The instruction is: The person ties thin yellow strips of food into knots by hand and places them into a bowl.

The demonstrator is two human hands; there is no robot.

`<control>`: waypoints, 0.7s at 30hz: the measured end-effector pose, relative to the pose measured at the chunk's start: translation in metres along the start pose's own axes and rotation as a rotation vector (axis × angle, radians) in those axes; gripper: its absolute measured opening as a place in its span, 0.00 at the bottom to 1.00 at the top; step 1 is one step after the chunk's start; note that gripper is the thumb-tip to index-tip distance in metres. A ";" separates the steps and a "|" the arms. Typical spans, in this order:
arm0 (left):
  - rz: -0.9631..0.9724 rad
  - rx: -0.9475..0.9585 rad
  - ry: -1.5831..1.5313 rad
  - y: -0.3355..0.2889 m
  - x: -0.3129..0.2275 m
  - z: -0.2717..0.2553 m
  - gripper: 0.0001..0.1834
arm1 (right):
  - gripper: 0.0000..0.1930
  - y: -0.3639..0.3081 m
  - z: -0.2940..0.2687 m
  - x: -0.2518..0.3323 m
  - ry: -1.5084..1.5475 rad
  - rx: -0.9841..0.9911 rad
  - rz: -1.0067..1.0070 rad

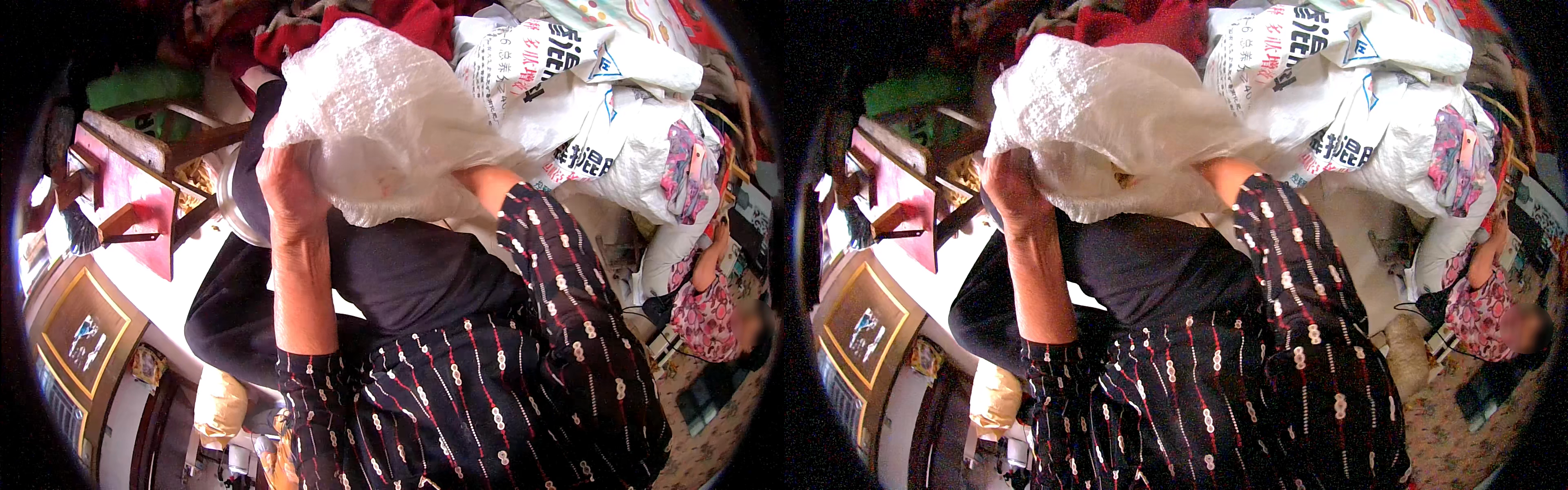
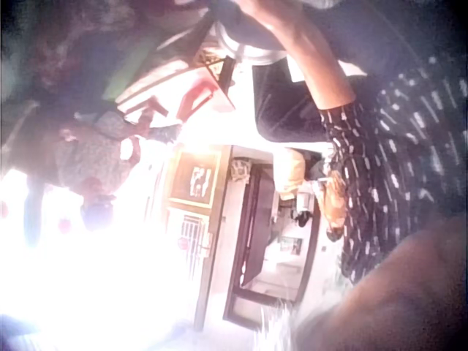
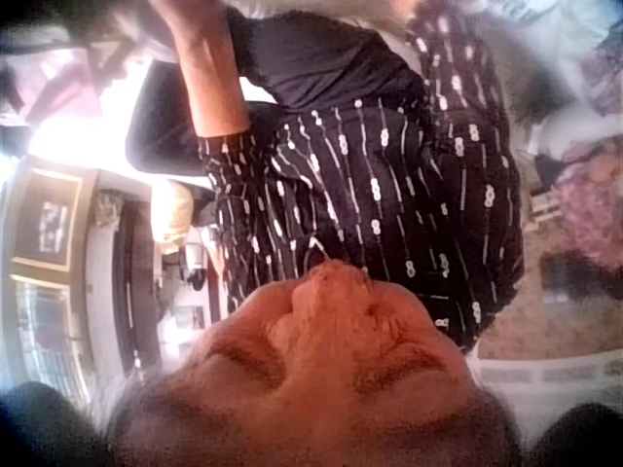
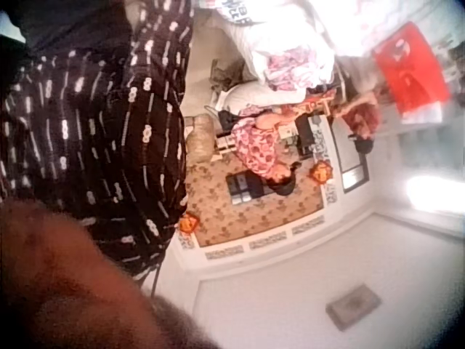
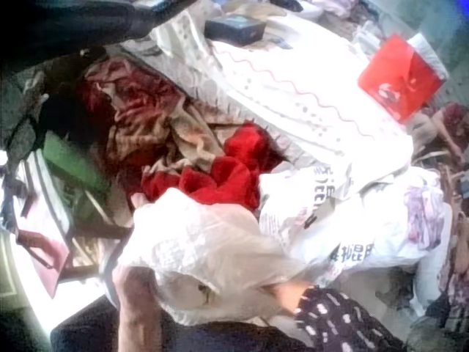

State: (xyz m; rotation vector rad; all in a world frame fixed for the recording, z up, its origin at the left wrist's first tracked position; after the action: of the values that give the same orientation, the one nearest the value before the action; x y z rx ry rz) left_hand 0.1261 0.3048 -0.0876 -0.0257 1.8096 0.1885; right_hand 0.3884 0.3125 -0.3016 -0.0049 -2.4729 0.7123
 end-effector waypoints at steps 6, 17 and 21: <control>-0.388 0.008 -0.829 -0.001 0.018 0.011 0.24 | 0.09 -0.018 -0.021 0.008 0.295 0.004 0.010; -0.332 0.056 -0.780 0.017 0.010 0.020 0.21 | 0.09 -0.089 -0.098 0.082 0.862 0.205 -0.069; -0.356 0.030 -0.798 0.015 0.004 0.021 0.19 | 0.10 -0.122 -0.146 0.119 0.870 0.280 -0.187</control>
State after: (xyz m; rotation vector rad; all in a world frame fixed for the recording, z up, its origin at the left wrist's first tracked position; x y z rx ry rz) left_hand 0.1433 0.3228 -0.0947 -0.2190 0.9880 -0.0807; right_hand 0.3815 0.2974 -0.0776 0.0179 -1.5166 0.7593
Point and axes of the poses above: each hand's wrist, its own y-axis towards the middle knuckle, its own z-axis out of the palm, x = y × z, the point moved 5 cm from there along y, towards the middle knuckle, and after that the axes turned 1 degree about x, right-handed, at the moved point
